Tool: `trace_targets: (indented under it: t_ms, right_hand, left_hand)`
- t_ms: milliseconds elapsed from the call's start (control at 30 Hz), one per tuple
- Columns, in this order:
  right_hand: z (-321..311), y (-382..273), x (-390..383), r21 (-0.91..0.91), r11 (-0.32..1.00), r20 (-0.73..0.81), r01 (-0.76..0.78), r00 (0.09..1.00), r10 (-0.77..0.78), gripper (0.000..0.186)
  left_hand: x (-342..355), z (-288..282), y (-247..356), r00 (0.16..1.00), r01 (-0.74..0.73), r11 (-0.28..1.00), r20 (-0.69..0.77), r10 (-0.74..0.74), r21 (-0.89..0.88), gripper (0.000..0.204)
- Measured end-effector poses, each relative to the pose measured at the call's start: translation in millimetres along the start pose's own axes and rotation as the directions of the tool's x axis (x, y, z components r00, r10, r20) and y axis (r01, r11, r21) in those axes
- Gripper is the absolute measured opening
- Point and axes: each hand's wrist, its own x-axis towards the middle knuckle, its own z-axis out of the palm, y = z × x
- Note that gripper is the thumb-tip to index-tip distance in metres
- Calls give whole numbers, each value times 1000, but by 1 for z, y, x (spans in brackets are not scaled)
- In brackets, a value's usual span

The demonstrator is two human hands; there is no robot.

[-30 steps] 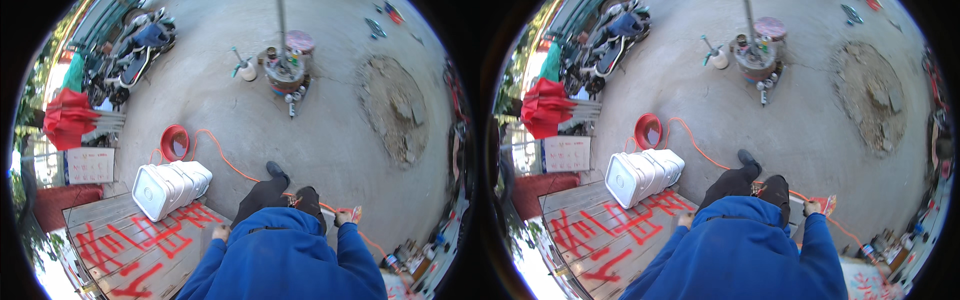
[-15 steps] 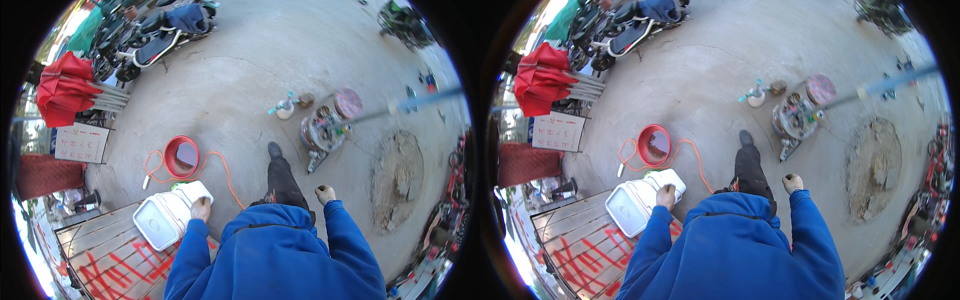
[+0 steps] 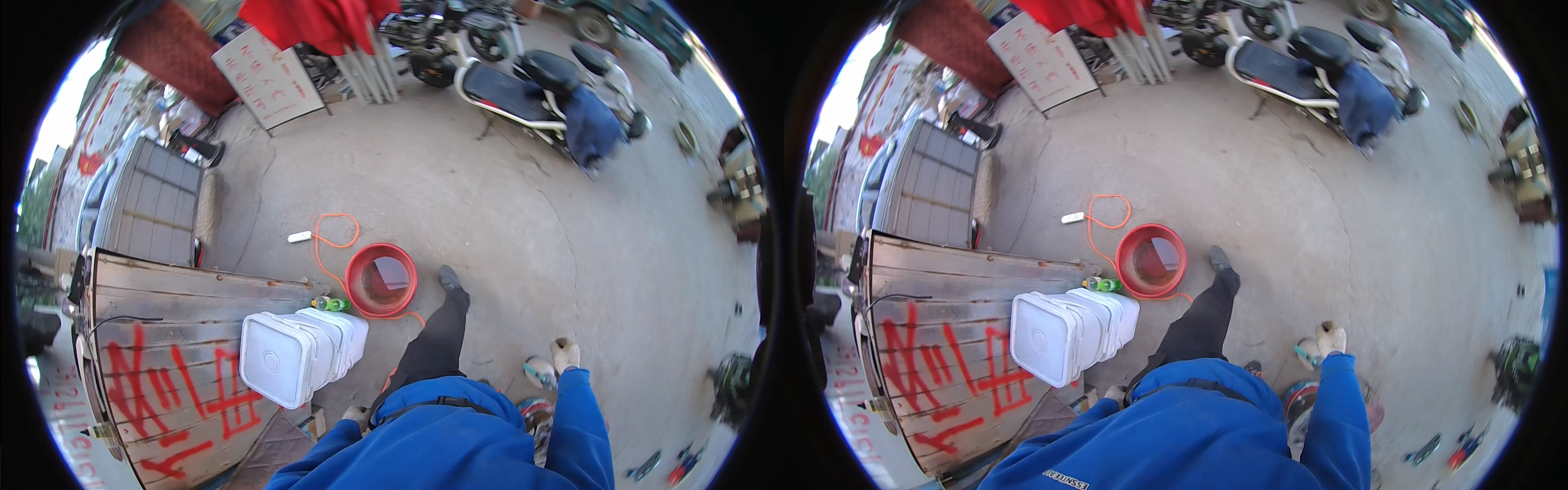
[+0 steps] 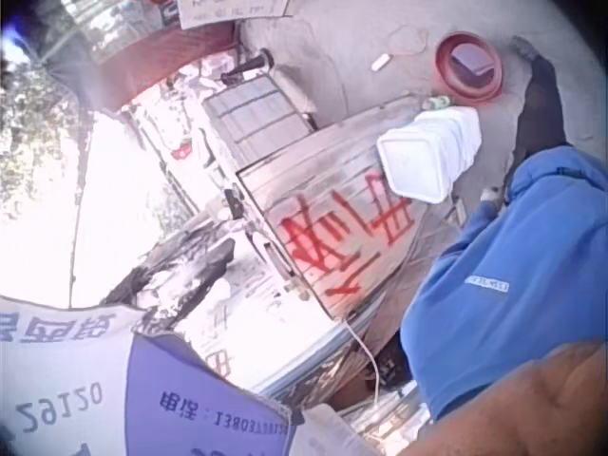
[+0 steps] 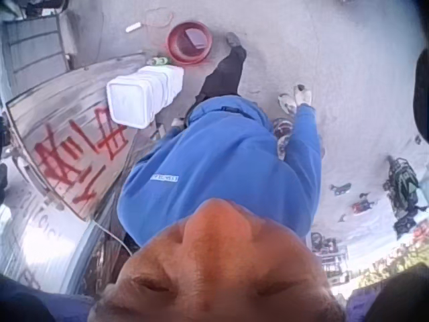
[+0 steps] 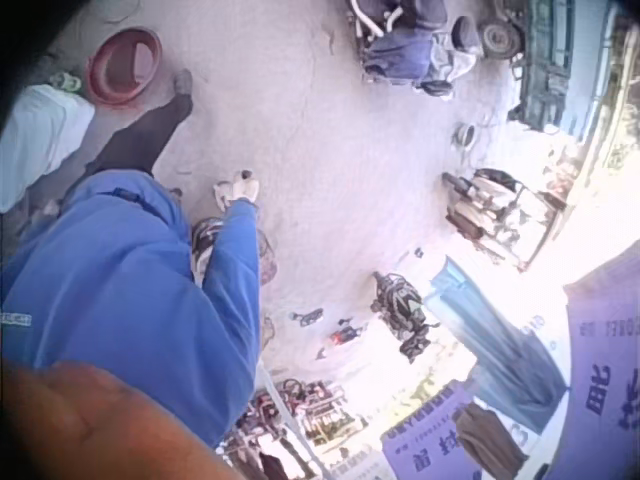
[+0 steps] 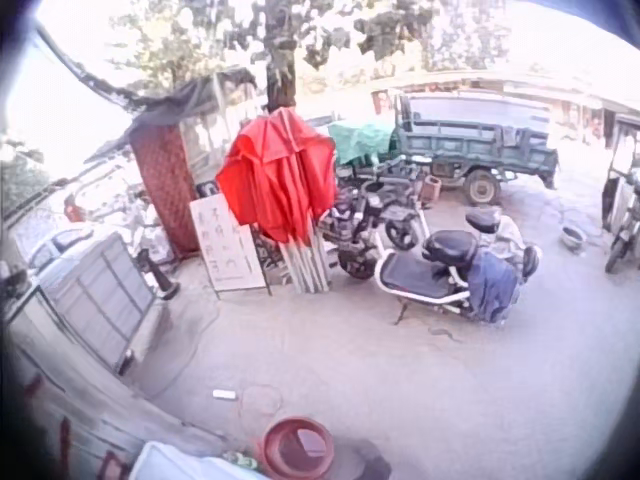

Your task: The person retrieves a new throttle grip from a plastic bag and installs it on an electric scooter's handlebar. They connect the throttle's wiring to the scooter's harness, then retrieve a new controller from a box and connect its wiring to the scooter's electrical system.

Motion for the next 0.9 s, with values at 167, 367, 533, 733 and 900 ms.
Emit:
trace_targets:
  t_ms: [167,367,533,733,900]
  right_hand:
    - [3,-114,107,211,935,262,-285,938,227,38]
    - [18,-309,236,126,981,462,-146,884,72,43]
    - [57,-468,373,90,995,505,-31,863,-18,41]
    - [130,-637,534,-37,995,637,88,770,-44,38]
    - [192,-834,601,-75,916,682,394,690,-241,35]
  left_hand:
    - [100,-111,132,992,-123,991,-20,125,57,51]
    - [149,-406,354,801,-423,895,-520,297,-141,44]
    - [196,-554,429,780,-385,901,-592,202,-199,43]
    - [257,-518,331,819,-103,872,-538,-198,-478,50]
    - [222,-441,305,835,422,556,68,-546,-716,63]
